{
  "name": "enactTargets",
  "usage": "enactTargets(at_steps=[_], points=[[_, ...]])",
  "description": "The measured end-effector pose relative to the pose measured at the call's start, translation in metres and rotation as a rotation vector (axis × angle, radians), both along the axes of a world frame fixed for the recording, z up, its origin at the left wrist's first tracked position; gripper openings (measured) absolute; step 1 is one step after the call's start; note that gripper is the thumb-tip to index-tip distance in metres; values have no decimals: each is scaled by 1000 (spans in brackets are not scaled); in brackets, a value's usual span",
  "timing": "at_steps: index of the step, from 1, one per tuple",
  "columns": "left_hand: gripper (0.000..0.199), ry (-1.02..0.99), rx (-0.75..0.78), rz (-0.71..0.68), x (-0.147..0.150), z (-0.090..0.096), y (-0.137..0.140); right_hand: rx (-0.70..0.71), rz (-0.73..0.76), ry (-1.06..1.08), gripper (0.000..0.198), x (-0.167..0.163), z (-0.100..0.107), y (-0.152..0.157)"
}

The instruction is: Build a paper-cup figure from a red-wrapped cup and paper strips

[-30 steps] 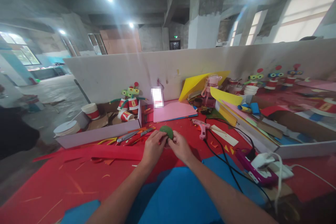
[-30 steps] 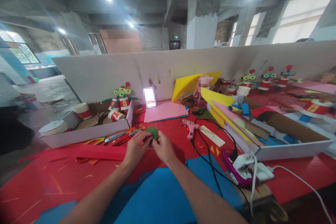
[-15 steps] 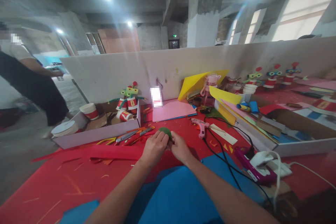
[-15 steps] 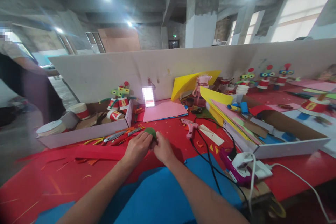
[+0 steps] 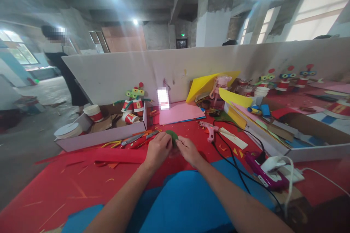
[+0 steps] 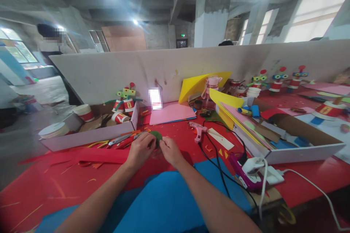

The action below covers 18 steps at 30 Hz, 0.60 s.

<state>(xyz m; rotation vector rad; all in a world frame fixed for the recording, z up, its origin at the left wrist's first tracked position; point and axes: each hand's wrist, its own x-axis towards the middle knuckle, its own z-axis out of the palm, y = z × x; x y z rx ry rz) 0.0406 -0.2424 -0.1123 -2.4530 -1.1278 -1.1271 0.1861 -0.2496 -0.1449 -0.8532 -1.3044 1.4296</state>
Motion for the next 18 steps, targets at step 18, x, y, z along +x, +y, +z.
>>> enactTargets(at_steps=[18], points=[[16, -172, -75, -56, 3, -8, -1, 84, -97, -46, 30, -4, -6, 0]])
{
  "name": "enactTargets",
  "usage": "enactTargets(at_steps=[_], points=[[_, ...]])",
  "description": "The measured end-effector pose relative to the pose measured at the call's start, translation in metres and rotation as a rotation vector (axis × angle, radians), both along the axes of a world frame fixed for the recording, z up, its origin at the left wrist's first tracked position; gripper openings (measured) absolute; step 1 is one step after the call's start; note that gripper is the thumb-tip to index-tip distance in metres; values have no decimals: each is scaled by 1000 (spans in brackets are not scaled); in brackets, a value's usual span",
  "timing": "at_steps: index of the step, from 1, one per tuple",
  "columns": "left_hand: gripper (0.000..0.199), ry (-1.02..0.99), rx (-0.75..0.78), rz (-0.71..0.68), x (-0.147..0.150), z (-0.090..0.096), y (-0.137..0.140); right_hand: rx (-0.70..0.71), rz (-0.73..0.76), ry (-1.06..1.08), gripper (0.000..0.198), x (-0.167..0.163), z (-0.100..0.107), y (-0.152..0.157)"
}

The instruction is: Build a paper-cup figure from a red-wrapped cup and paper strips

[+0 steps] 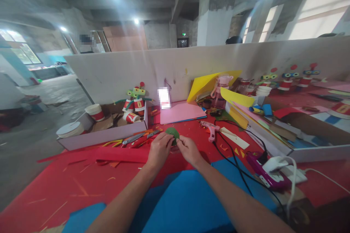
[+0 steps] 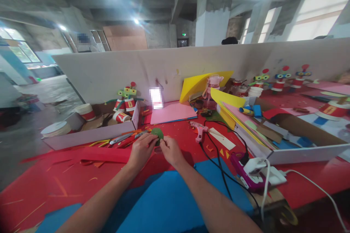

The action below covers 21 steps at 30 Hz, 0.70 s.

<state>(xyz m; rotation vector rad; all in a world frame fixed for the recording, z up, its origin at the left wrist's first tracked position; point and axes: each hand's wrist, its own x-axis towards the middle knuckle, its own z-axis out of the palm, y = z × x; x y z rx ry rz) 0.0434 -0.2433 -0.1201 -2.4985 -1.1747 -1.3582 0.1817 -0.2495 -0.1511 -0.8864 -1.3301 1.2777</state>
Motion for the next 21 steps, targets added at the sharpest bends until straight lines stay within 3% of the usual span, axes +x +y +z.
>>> enactTargets(at_steps=[6, 9, 12, 16, 19, 21], points=[[24, 150, 13, 63, 2, 6, -4, 90, -79, -160, 26, 0, 0, -3], [23, 119, 19, 87, 4, 9, -4, 136, -113, -170, 25, -2, 3, -5], [17, -74, -75, 83, 2, 13, -3, 72, -48, -31, 26, -3, 6, -6], [17, -426, -342, 103, -9, 20, 3, -65, -38, 163, 31, -3, 12, -5], [22, -552, -437, 142, -16, 23, 9, -93, -49, 203, 32, 0, 17, -5], [23, -629, -525, 92, -17, 22, 11, -83, -52, 207, 31, 2, 19, -5]])
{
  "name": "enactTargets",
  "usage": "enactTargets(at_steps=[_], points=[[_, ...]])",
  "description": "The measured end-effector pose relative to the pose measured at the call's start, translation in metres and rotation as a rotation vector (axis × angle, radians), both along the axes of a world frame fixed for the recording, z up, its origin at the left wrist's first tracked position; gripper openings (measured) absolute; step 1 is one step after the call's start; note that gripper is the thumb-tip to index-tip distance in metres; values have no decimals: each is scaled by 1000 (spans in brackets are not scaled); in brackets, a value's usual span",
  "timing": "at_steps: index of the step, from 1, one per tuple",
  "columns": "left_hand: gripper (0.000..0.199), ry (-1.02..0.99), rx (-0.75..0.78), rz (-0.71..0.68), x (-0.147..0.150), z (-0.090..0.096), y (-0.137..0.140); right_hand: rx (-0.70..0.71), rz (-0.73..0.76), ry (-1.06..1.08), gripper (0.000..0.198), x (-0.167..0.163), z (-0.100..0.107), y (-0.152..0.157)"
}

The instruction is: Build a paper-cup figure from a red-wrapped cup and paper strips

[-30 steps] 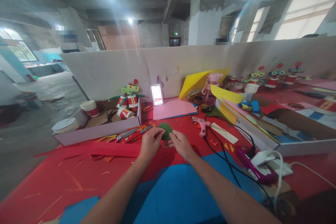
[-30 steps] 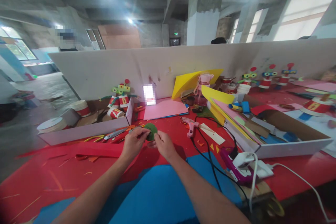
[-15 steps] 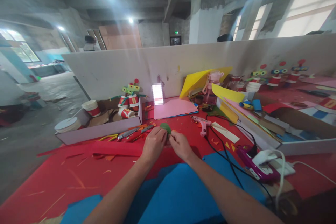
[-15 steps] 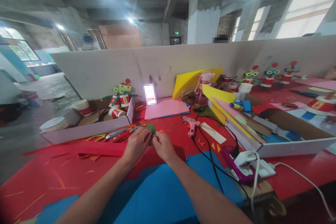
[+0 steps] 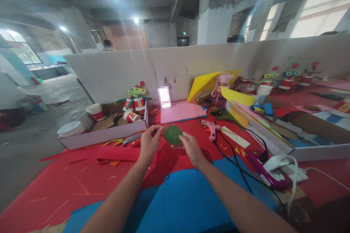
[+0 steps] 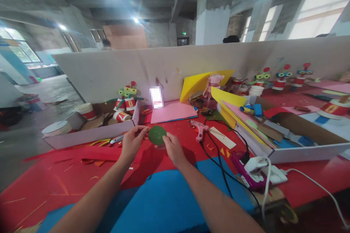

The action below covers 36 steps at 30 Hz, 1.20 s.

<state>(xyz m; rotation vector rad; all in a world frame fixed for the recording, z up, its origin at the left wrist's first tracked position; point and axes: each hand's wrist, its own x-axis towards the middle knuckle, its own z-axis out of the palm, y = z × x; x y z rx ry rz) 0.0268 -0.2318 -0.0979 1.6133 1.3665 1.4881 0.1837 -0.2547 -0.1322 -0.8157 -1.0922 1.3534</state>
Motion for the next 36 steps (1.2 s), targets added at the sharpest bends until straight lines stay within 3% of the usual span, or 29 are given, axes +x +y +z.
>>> enactTargets(at_steps=[4, 8, 10, 13, 17, 19, 22, 25, 27, 31, 36], points=[[30, -249, -179, -276, 3, -1, 0, 49, -36, -50, 26, 6, -1, 3], [33, -313, -379, -416, 5, 2, -5, 64, -127, -59, 26, 11, -4, 9], [36, -389, -480, -450, 7, 3, -8, 50, -173, -1, 31, 10, -4, 10], [41, -545, -497, -426, 13, 0, -12, 27, -106, 9, 40, 6, -4, 8], [39, -433, -487, -432, 15, -4, -12, 20, -112, -58, 39, 4, -5, 5], [31, -247, -362, -309, 12, -3, -10, -15, -137, -63, 38, 6, -5, 6], [17, 141, 10, -83, 7, 0, -9, -34, -105, -71, 36, 9, -5, 7], [11, 462, 328, -138, 8, -3, -10, 0, -69, -109, 29, 9, -2, 7], [14, 581, 462, -207, 10, -7, -11, 17, -40, -134, 25, 9, 1, 6], [17, 715, 578, -222, 12, -15, -12, 1, -5, -146, 22, 9, 5, 4], [22, 814, 612, -237, 11, -15, -12, -47, -20, -158, 17, 10, 2, 6]])
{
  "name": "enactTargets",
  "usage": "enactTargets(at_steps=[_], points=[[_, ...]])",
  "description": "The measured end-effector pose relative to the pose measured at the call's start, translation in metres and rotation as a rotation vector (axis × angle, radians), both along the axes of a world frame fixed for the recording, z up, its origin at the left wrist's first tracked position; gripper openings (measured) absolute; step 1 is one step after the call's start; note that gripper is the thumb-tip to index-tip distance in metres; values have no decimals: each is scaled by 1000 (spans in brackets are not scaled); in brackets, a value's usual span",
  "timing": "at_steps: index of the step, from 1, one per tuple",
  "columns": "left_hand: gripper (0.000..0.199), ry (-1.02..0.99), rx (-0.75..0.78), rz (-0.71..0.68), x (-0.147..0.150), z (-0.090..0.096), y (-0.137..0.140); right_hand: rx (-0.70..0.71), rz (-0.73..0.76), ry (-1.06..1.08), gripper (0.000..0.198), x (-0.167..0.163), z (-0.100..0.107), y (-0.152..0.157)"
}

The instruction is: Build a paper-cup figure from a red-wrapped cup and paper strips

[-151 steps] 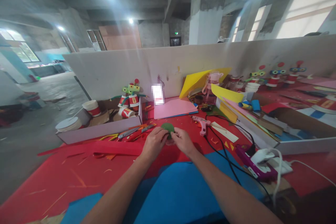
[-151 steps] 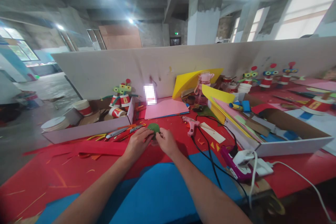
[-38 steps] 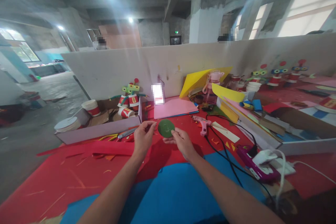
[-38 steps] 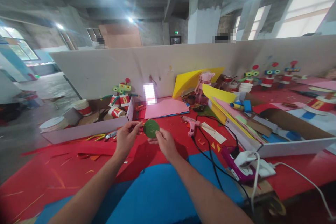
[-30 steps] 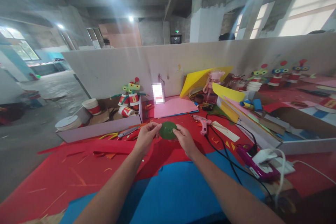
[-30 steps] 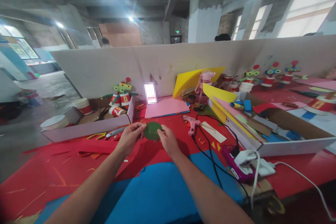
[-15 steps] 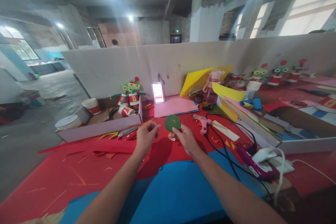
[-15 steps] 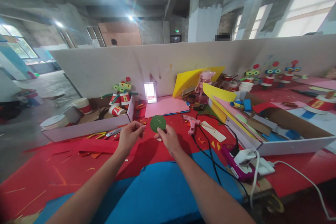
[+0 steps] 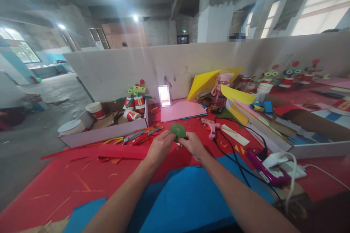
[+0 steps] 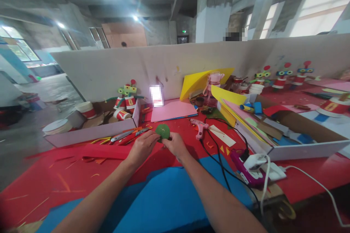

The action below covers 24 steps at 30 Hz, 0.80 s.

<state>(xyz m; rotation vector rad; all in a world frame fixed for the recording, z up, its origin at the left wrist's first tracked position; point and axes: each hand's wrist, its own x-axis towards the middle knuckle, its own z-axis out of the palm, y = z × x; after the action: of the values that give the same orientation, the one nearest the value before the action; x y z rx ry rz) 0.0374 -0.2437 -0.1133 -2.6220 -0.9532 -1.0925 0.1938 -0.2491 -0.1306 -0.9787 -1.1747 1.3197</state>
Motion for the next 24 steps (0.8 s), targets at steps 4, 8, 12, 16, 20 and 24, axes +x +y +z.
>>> enactTargets(at_steps=[4, 8, 12, 16, 20, 24], points=[[24, 100, -46, 13, -1, 2, 0, 31, 49, 19, 10, 0, -2, 1], [22, 219, -72, 20, -2, 3, 1, 61, 112, 10, 7, 2, -4, 1], [17, 226, -54, 43, 0, 0, 1, 48, 149, 22, 9, 3, -3, 1], [17, 63, -76, 76, 1, -3, 3, 51, 120, 25, 14, 4, -1, 0], [15, -121, -161, 86, 1, -3, 3, 103, 79, -14, 20, 4, -2, 0], [14, -242, -270, 96, 5, 0, 1, 109, 87, -17, 20, 5, -5, 2]])
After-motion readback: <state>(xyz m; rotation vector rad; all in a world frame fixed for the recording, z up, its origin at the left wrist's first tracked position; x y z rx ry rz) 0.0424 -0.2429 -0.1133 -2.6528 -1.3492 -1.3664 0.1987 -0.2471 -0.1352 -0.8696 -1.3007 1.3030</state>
